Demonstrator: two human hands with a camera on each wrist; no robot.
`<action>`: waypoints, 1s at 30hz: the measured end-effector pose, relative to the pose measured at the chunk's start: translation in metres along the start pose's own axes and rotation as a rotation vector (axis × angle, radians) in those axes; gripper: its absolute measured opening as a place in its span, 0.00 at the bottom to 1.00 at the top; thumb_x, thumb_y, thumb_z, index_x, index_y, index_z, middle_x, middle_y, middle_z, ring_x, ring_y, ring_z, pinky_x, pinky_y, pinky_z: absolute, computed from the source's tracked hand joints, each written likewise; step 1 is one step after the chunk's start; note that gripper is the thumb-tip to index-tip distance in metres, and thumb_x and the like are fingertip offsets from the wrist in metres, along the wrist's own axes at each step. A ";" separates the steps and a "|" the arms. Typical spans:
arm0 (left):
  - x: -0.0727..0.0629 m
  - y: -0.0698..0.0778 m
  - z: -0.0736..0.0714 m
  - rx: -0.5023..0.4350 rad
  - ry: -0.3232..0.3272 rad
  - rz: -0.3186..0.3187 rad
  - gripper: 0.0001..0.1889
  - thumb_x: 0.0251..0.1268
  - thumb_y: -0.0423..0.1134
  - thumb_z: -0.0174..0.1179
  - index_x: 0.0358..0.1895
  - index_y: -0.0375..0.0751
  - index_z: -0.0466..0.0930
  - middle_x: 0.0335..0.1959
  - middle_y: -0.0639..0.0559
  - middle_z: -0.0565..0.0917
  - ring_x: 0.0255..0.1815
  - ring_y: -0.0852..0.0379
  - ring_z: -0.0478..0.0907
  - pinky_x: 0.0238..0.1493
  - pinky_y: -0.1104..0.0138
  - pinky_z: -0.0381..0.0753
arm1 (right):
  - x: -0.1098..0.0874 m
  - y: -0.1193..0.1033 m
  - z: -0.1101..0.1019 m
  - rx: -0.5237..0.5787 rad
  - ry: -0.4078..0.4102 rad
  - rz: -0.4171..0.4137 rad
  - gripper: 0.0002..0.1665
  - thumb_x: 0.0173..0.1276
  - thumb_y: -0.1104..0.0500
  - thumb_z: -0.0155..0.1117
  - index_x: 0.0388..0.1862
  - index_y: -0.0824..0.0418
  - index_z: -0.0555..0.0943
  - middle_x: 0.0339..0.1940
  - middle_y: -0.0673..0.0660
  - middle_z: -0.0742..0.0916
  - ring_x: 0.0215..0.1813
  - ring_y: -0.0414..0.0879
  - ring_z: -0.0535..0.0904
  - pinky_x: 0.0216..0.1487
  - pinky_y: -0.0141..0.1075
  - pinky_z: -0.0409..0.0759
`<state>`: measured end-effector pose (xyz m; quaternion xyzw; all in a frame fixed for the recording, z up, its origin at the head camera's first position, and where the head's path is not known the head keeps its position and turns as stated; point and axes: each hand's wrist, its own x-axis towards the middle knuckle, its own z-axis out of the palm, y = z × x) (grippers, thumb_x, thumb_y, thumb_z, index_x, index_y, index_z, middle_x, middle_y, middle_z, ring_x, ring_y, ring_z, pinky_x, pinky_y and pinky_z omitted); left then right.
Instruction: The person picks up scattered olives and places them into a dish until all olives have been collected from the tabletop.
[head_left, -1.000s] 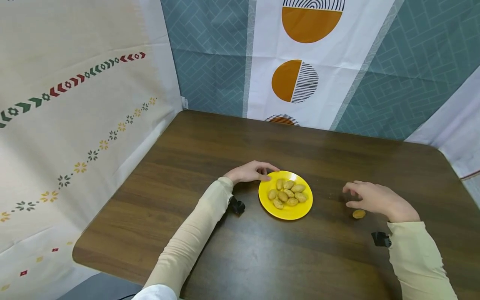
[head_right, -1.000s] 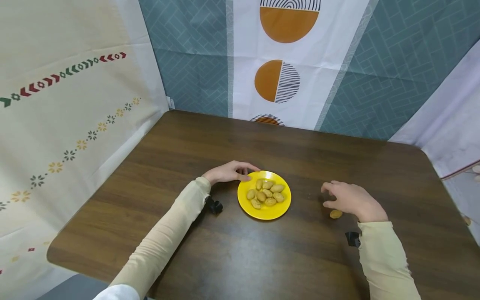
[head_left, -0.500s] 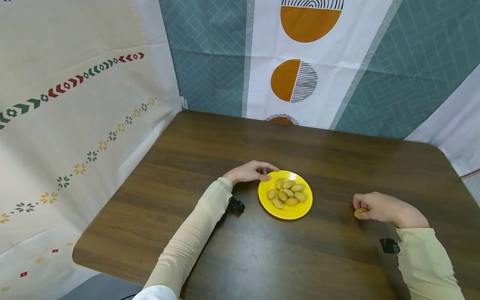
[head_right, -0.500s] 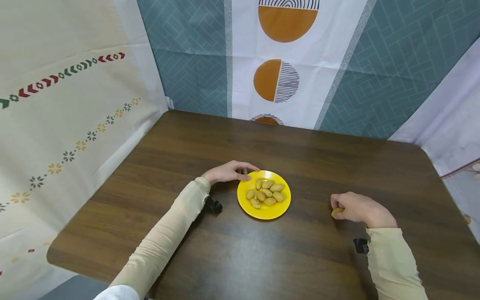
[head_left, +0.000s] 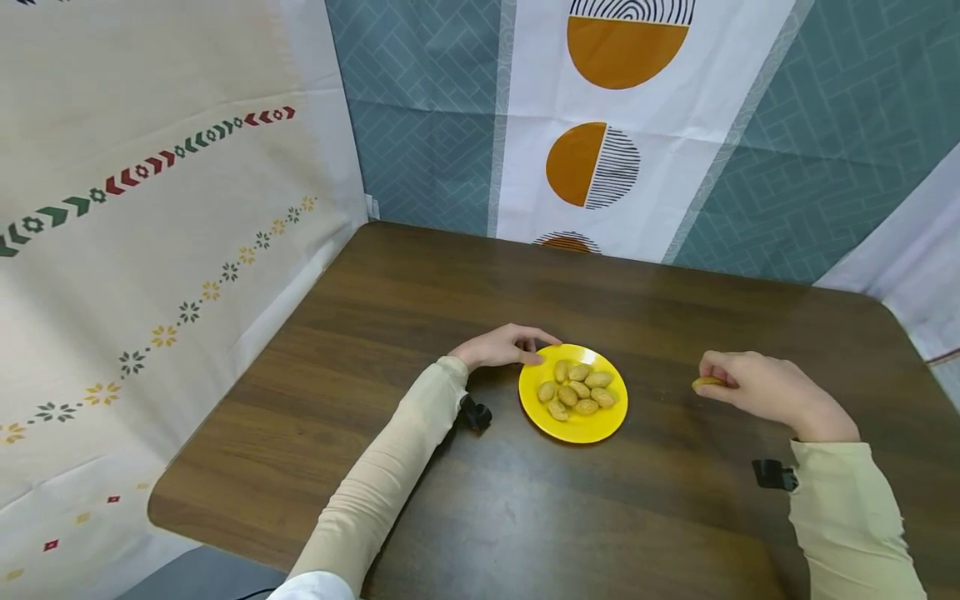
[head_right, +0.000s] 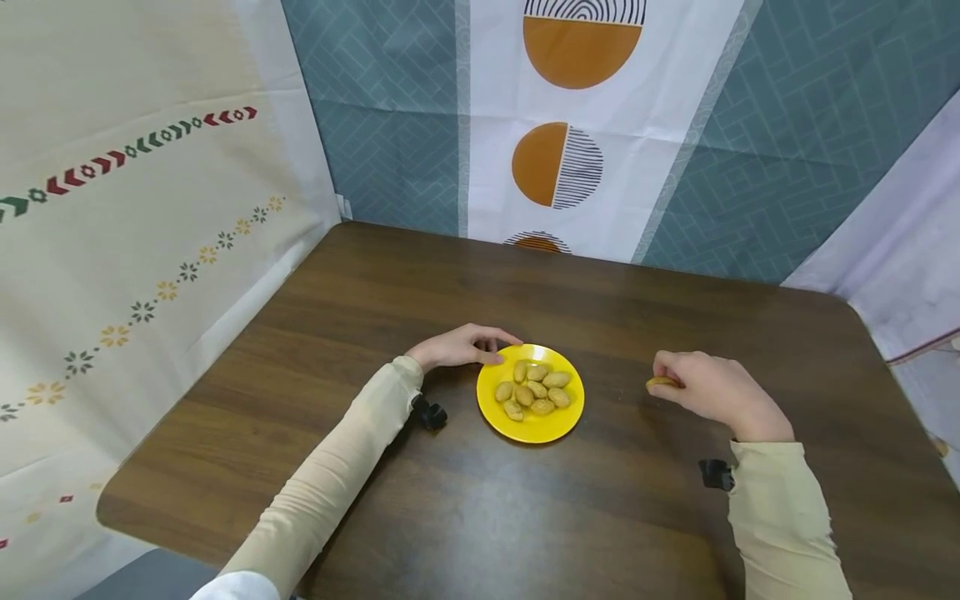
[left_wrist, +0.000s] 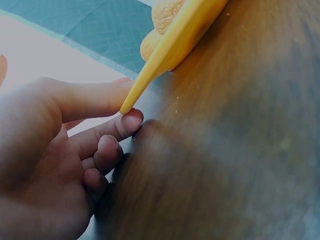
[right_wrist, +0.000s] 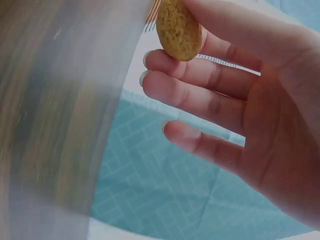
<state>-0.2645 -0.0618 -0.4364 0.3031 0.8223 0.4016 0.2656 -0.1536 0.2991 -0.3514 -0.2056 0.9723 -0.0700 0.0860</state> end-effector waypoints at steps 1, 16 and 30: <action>0.000 0.000 0.001 -0.003 0.000 0.000 0.21 0.70 0.41 0.57 0.65 0.57 0.75 0.42 0.48 0.78 0.40 0.54 0.70 0.38 0.69 0.70 | 0.002 -0.002 0.000 0.003 0.002 -0.007 0.09 0.63 0.50 0.68 0.34 0.50 0.76 0.23 0.43 0.75 0.24 0.36 0.67 0.25 0.34 0.65; 0.000 0.002 0.010 -0.015 -0.011 0.002 0.20 0.70 0.41 0.57 0.65 0.57 0.75 0.41 0.48 0.78 0.39 0.55 0.71 0.38 0.69 0.70 | 0.047 -0.054 -0.003 0.051 0.001 -0.161 0.07 0.64 0.52 0.68 0.34 0.51 0.79 0.22 0.44 0.78 0.23 0.37 0.68 0.25 0.32 0.68; 0.003 0.002 0.016 -0.021 -0.006 0.002 0.21 0.70 0.42 0.57 0.64 0.56 0.75 0.41 0.49 0.78 0.39 0.55 0.71 0.39 0.69 0.71 | 0.067 -0.082 0.000 0.080 -0.052 -0.205 0.07 0.64 0.53 0.68 0.38 0.52 0.80 0.21 0.45 0.76 0.24 0.38 0.68 0.27 0.31 0.69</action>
